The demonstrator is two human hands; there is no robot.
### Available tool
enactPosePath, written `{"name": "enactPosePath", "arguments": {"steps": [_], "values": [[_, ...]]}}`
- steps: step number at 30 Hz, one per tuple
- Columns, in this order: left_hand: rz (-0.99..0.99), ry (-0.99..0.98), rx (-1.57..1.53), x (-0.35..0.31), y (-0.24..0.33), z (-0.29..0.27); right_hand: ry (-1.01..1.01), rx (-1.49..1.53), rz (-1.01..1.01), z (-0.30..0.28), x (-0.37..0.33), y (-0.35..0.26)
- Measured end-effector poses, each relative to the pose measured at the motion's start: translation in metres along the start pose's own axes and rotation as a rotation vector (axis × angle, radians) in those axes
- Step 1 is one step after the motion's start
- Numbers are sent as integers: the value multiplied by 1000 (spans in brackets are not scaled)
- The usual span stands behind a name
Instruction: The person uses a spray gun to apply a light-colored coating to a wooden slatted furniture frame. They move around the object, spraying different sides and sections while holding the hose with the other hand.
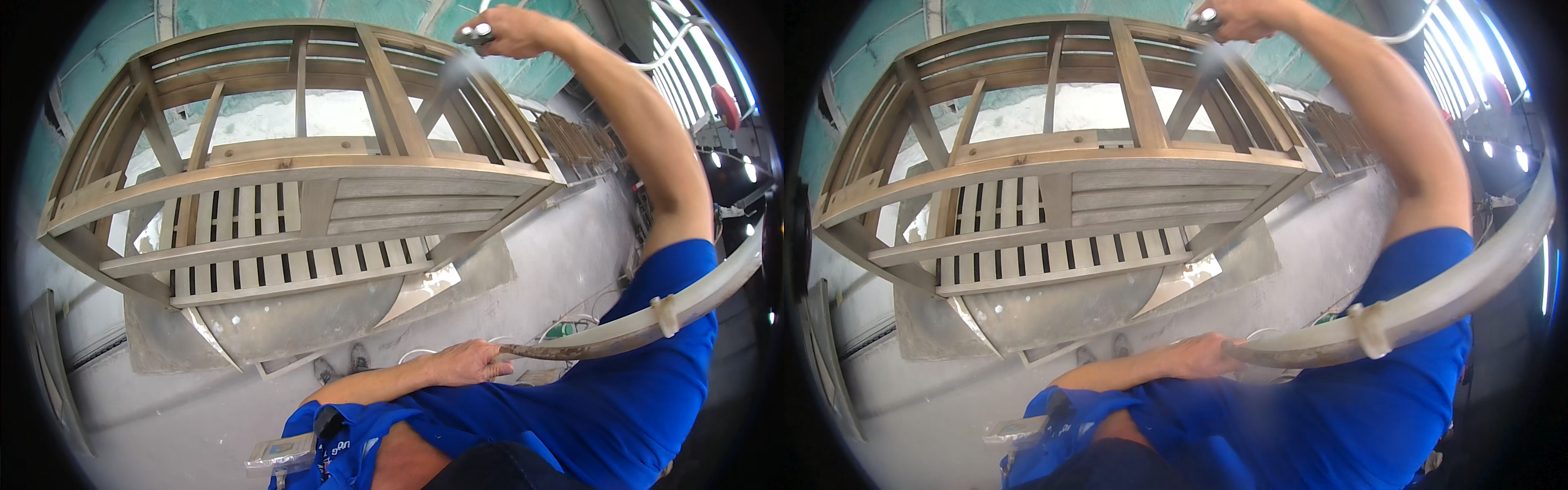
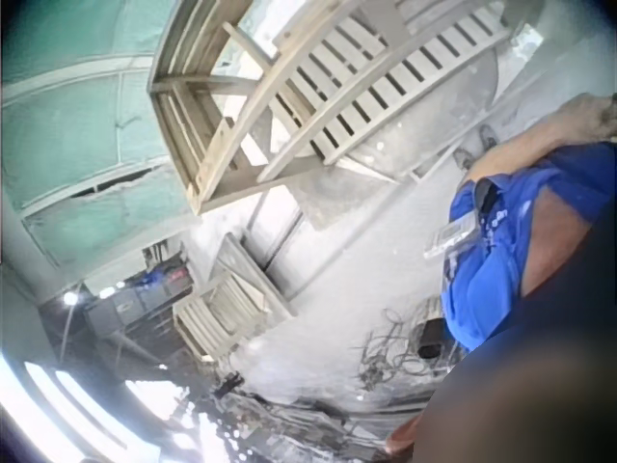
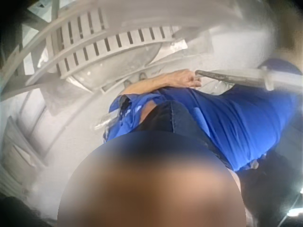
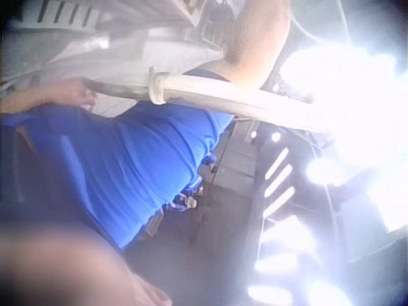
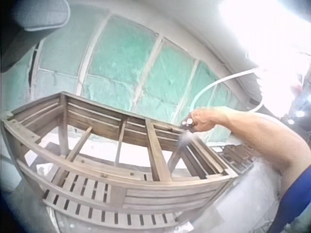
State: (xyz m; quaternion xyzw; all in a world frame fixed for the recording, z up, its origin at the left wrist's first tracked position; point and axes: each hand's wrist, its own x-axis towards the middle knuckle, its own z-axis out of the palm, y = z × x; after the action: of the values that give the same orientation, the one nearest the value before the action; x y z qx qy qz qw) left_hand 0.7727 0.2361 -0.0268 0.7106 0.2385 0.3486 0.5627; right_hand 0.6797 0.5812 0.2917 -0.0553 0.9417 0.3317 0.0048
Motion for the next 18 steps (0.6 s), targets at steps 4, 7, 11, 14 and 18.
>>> {"name": "enactPosePath", "arguments": {"steps": [4, 7, 11, 14, 18], "values": [[-3, -59, 68, -7, 3, -9, -891, 292, 748, -117, -25, -19], [64, -125, 1, -8, 6, -11, -735, 218, 812, -128, -47, -16], [138, -200, -96, -9, 3, -6, -102, -76, 538, -74, -60, 3], [88, 51, 123, -10, -2, -4, -264, 327, 769, -82, -87, 1], [127, 162, 148, -2, -8, -14, -516, 471, 930, -105, -115, -27]]}}
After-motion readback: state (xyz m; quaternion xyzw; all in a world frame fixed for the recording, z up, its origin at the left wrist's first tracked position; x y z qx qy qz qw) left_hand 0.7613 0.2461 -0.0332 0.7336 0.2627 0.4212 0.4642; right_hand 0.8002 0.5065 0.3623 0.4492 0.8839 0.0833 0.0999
